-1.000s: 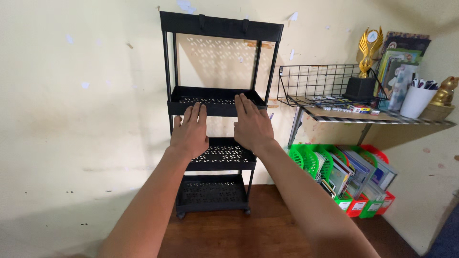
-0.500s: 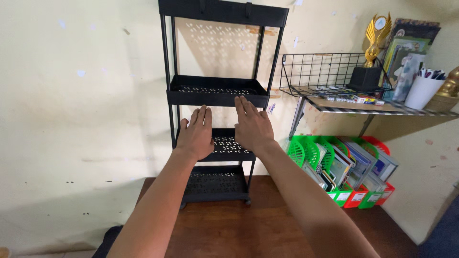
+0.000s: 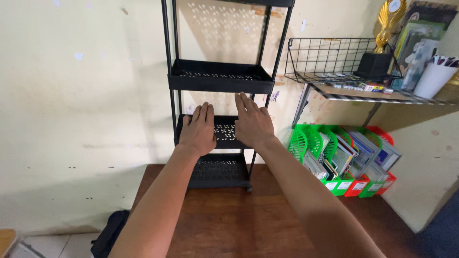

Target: The person assembles a black three-tier metal shelf by hand, attaching the top frame to the vertical supports and securing the shelves. The person repeatedly adjusts and aligns the components to ensure stability.

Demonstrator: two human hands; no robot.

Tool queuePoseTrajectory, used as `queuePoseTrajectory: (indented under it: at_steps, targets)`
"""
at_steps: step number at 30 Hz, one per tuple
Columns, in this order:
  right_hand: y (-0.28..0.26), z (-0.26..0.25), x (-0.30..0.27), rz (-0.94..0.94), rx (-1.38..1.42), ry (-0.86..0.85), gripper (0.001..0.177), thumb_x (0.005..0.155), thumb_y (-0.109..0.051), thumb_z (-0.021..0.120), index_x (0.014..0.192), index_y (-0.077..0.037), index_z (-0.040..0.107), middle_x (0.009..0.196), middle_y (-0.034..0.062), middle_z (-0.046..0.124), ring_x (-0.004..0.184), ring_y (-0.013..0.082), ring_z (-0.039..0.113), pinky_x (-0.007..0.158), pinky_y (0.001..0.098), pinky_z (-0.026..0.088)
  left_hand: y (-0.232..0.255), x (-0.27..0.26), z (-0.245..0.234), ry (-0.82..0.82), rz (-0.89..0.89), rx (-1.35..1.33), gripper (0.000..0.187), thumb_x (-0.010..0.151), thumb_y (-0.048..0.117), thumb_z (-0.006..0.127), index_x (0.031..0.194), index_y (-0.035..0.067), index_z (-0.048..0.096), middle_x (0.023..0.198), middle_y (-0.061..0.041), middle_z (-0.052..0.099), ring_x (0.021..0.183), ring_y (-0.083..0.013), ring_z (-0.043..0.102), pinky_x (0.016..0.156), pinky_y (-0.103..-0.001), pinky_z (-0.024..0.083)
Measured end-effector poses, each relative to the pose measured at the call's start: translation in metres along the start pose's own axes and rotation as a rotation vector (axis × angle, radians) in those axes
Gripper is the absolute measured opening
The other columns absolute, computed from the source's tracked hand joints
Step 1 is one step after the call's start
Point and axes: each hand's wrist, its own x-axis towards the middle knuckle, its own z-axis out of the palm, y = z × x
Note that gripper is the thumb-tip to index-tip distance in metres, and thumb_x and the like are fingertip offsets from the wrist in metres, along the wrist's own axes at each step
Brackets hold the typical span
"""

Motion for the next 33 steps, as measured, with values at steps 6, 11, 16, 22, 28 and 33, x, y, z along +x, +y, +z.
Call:
queuePoseTrajectory:
  at_steps: [6, 11, 16, 22, 28, 33]
  targets:
    - [0.001, 0.008, -0.009, 0.014, -0.002, -0.056, 0.081, 0.090, -0.020, 0.061, 0.158, -0.006, 0.020, 0.165, 0.0124, 0.026, 0.148, 0.0243, 0.034, 0.112, 0.0468, 0.036, 0.003, -0.004, 0.008, -0.066, -0.018, -0.007, 0.095, 0.086, 0.022, 0.075, 0.158, 0.001, 0.016, 0.166, -0.017, 0.018, 0.153, -0.0305, 0.021, 0.114, -0.053, 0.030]
    - [0.002, 0.014, -0.016, 0.022, 0.006, -0.078, 0.080, 0.091, -0.021, 0.059, 0.158, -0.006, 0.019, 0.165, 0.0122, 0.025, 0.148, 0.0247, 0.033, 0.112, 0.0469, 0.035, 0.004, -0.012, 0.012, -0.072, -0.022, -0.028, 0.096, 0.085, 0.021, 0.075, 0.158, 0.001, 0.016, 0.166, -0.018, 0.019, 0.153, -0.0309, 0.021, 0.115, -0.055, 0.027]
    - [0.002, 0.019, -0.020, 0.008, 0.016, -0.094, 0.078, 0.091, -0.019, 0.057, 0.158, -0.006, 0.021, 0.165, 0.0128, 0.026, 0.148, 0.0259, 0.034, 0.113, 0.0475, 0.034, 0.005, -0.015, 0.019, -0.073, -0.020, -0.025, 0.095, 0.085, 0.021, 0.075, 0.158, 0.001, 0.017, 0.166, -0.017, 0.020, 0.153, -0.0300, 0.022, 0.116, -0.056, 0.028]
    - [0.001, 0.024, -0.027, -0.017, 0.024, -0.076, 0.077, 0.092, -0.020, 0.058, 0.158, -0.004, 0.022, 0.165, 0.0142, 0.027, 0.147, 0.0271, 0.035, 0.112, 0.0489, 0.035, 0.005, -0.023, 0.027, -0.075, -0.029, -0.038, 0.094, 0.085, 0.018, 0.074, 0.158, 0.001, 0.017, 0.166, -0.016, 0.019, 0.152, -0.0313, 0.022, 0.117, -0.057, 0.025]
    - [0.003, 0.029, -0.033, -0.028, 0.040, -0.055, 0.079, 0.091, -0.019, 0.060, 0.159, -0.004, 0.024, 0.165, 0.0142, 0.030, 0.148, 0.0265, 0.036, 0.113, 0.0472, 0.037, 0.004, -0.030, 0.031, -0.085, -0.039, -0.055, 0.095, 0.085, 0.020, 0.074, 0.158, 0.002, 0.017, 0.167, -0.015, 0.018, 0.153, -0.0295, 0.022, 0.116, -0.056, 0.027]
    - [-0.002, 0.036, -0.039, -0.024, 0.053, -0.076, 0.080, 0.089, -0.021, 0.063, 0.157, -0.005, 0.024, 0.163, 0.0138, 0.030, 0.148, 0.0270, 0.035, 0.111, 0.0478, 0.036, 0.002, -0.036, 0.037, -0.080, -0.042, -0.044, 0.095, 0.084, 0.022, 0.075, 0.158, 0.002, 0.017, 0.167, -0.016, 0.020, 0.153, -0.0299, 0.023, 0.115, -0.053, 0.029]
